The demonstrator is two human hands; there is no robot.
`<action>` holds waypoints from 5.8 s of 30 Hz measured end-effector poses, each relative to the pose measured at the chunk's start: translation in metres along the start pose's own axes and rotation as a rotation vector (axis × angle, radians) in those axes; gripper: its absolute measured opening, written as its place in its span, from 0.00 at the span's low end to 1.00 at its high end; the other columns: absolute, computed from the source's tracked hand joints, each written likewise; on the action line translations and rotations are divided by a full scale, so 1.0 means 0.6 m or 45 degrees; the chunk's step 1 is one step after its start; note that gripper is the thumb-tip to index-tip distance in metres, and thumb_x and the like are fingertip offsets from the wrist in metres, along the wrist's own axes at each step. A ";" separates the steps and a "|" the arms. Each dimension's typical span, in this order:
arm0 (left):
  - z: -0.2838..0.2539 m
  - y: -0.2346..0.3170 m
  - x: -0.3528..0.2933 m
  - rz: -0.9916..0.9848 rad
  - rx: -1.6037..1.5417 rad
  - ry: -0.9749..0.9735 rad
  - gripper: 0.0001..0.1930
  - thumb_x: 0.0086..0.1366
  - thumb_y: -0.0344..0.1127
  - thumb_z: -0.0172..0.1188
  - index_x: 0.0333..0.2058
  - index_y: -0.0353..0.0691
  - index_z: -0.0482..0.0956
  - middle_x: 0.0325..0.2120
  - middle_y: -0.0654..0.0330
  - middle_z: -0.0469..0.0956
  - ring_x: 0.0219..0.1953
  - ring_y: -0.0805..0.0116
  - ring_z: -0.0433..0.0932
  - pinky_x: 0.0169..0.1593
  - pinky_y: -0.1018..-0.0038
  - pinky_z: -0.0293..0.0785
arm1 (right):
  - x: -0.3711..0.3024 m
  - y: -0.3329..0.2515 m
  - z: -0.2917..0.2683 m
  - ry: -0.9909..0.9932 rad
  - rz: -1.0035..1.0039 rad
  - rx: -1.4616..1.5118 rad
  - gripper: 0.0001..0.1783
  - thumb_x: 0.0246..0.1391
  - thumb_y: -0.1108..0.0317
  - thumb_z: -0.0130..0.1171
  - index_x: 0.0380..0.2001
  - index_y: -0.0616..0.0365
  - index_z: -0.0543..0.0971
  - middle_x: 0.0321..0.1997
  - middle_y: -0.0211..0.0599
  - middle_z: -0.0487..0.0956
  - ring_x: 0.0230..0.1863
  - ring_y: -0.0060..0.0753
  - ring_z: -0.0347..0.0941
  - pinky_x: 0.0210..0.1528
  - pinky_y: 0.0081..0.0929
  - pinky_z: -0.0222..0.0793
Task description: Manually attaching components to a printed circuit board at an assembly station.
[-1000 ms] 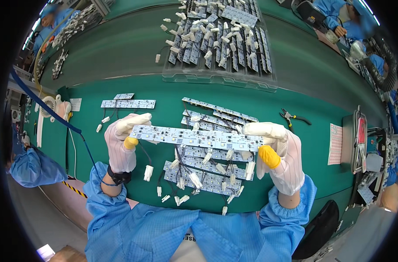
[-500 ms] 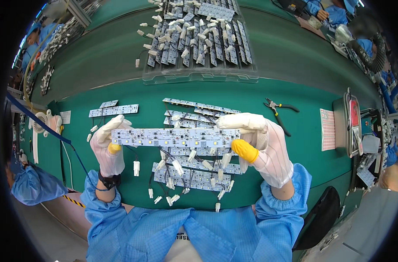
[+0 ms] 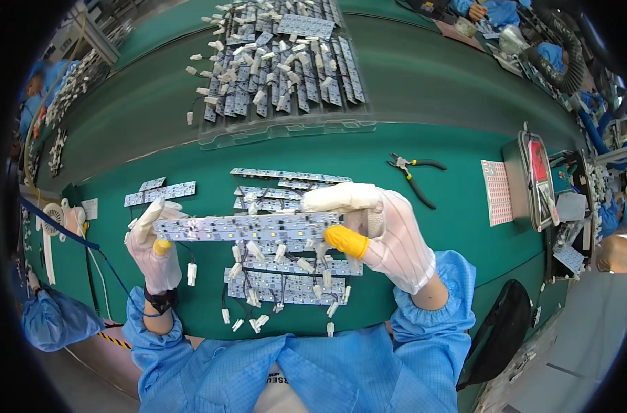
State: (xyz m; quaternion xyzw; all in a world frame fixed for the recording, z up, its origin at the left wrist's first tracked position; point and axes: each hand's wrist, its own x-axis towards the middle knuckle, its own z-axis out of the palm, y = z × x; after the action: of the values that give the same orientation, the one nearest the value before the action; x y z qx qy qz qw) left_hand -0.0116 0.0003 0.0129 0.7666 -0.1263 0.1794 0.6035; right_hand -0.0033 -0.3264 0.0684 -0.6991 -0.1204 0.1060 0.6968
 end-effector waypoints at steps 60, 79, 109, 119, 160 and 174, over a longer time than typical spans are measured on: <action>0.017 0.009 0.022 -0.228 0.298 -0.138 0.36 0.58 0.64 0.55 0.50 0.34 0.76 0.41 0.54 0.80 0.41 0.71 0.77 0.47 0.76 0.71 | 0.010 -0.012 0.003 -0.110 0.068 0.001 0.32 0.53 0.48 0.61 0.48 0.69 0.73 0.34 0.41 0.80 0.13 0.17 0.69 0.17 0.11 0.62; -0.001 0.013 0.012 0.156 -0.071 -0.186 0.26 0.53 0.48 0.65 0.45 0.35 0.78 0.35 0.55 0.81 0.40 0.60 0.79 0.45 0.71 0.73 | 0.030 0.017 0.007 0.079 0.073 -0.164 0.30 0.49 0.53 0.60 0.48 0.67 0.72 0.27 0.33 0.76 0.11 0.14 0.64 0.15 0.10 0.53; 0.017 0.029 0.022 -0.390 0.146 -0.047 0.32 0.60 0.55 0.59 0.52 0.32 0.74 0.40 0.54 0.79 0.40 0.73 0.75 0.47 0.77 0.69 | 0.018 0.001 0.005 -0.080 0.019 -0.031 0.27 0.53 0.57 0.61 0.49 0.68 0.72 0.21 0.35 0.76 0.12 0.17 0.68 0.17 0.11 0.63; 0.011 0.017 0.015 -0.333 0.044 -0.080 0.33 0.61 0.56 0.58 0.53 0.32 0.73 0.41 0.53 0.78 0.41 0.73 0.76 0.47 0.76 0.70 | 0.018 0.003 0.005 -0.070 0.056 0.009 0.27 0.52 0.58 0.61 0.48 0.70 0.73 0.32 0.40 0.80 0.13 0.17 0.68 0.16 0.11 0.60; 0.017 0.013 0.028 -0.300 0.246 -0.108 0.32 0.61 0.59 0.55 0.50 0.33 0.75 0.42 0.54 0.80 0.54 0.62 0.71 0.56 0.69 0.65 | 0.015 -0.004 0.004 -0.081 0.003 -0.040 0.29 0.53 0.53 0.61 0.47 0.70 0.73 0.31 0.40 0.79 0.13 0.18 0.68 0.19 0.14 0.67; 0.011 0.007 0.009 -0.109 -0.039 -0.103 0.28 0.56 0.52 0.62 0.44 0.31 0.78 0.40 0.53 0.80 0.55 0.59 0.70 0.60 0.62 0.61 | 0.021 0.014 0.010 0.127 0.084 -0.078 0.30 0.50 0.54 0.60 0.48 0.70 0.72 0.22 0.34 0.76 0.12 0.17 0.66 0.20 0.13 0.62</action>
State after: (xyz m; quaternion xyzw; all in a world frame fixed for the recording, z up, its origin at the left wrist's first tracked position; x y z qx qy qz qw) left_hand -0.0075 -0.0071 0.0175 0.7687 -0.1203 0.1203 0.6166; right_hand 0.0070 -0.3165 0.0599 -0.7279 -0.0656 0.0900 0.6765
